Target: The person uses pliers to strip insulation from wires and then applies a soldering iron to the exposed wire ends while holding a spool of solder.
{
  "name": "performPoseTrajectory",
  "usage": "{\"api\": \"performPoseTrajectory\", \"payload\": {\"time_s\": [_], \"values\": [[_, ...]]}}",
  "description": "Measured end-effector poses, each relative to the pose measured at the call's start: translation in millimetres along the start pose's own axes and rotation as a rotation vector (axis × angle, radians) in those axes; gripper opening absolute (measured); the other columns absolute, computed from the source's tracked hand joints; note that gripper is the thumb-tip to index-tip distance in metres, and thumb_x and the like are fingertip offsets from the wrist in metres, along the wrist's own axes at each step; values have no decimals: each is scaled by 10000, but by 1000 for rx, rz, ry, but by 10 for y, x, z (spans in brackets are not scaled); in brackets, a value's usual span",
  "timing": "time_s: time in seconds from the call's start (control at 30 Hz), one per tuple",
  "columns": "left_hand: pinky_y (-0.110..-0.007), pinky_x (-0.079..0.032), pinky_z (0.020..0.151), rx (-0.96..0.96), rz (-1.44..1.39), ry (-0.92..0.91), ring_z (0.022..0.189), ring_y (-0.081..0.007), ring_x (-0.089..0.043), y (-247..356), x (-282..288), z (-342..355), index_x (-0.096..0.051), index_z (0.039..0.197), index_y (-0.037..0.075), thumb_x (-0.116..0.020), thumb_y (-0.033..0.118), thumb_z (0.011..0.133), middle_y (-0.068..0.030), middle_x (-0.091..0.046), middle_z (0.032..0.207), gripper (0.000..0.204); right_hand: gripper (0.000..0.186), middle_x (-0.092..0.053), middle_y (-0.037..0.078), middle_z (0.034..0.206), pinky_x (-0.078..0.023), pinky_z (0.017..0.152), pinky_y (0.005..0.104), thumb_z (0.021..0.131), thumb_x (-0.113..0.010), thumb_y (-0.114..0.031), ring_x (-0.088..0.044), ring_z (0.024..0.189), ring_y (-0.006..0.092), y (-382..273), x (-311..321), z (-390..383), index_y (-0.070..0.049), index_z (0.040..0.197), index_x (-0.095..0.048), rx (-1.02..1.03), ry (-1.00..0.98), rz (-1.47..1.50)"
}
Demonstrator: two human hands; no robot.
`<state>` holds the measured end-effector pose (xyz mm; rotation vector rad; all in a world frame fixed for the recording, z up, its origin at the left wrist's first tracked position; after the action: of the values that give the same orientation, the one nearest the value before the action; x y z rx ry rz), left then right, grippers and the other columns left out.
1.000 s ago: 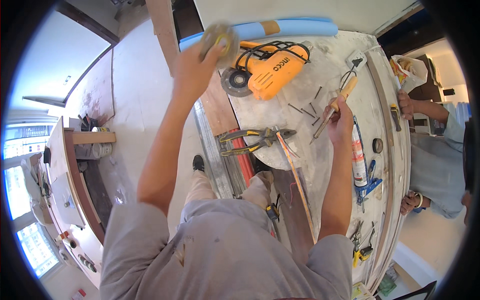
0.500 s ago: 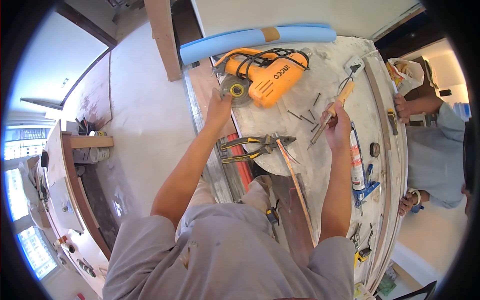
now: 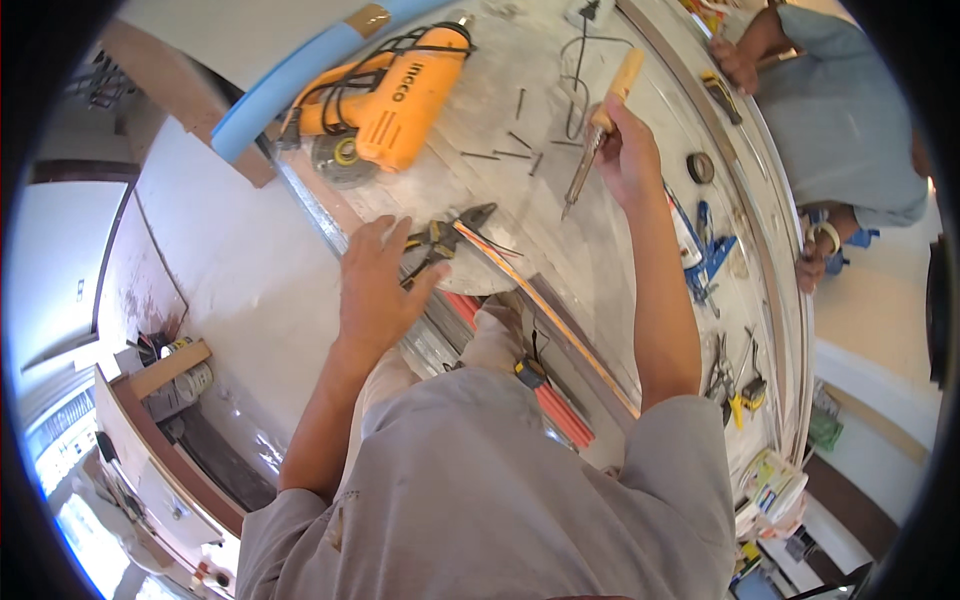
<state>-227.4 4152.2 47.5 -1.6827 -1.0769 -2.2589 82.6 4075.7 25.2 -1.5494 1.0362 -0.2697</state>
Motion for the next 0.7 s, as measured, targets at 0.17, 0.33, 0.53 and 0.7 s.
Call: {"api": "performPoseTrajectory", "payload": {"time_s": [0.17,0.33,0.53,0.7], "values": [[-431,-403,899,-32,31,44,1076,-344,-483,225,-12,76,-555,1198,-5,-764,300,726,-184,-513,1133,599,272,-505,-2,614,-382,499,234,907,-603,-291,-450,491,92,-99,-10,-49,-40,807,-628,32,-59,-57],[-383,-428,846,-504,-109,-119,977,-305,-534,716,-312,-189,-603,1143,34,-744,154,727,-136,-557,1020,456,279,-464,-33,568,-332,460,250,904,-571,-345,-391,476,97,-90,119,-59,-139,715,-564,-18,-123,-177],[-515,-307,1070,-936,23,-243,1252,-291,-462,1367,-964,-364,-504,1312,99,-525,94,829,-93,-514,1328,483,239,-471,-7,554,-332,430,281,831,-685,-246,-402,465,109,187,-312,304,-97,677,-579,87,-102,182],[-470,-391,965,-1070,-120,-334,1047,-298,-540,1528,-1117,-243,-637,1005,65,-581,36,741,-92,-583,1084,272,225,-583,107,583,-413,397,301,756,-699,-170,-526,448,164,92,-430,101,35,696,-628,45,26,211]]}}
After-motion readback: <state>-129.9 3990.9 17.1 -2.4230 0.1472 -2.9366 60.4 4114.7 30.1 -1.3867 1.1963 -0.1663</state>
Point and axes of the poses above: each hand's wrist, its own z-axis towards the middle knuckle, its own x-axis out of the back of the hand, y = z × x, the point moved 6 cm from there along z, towards the middle knuckle
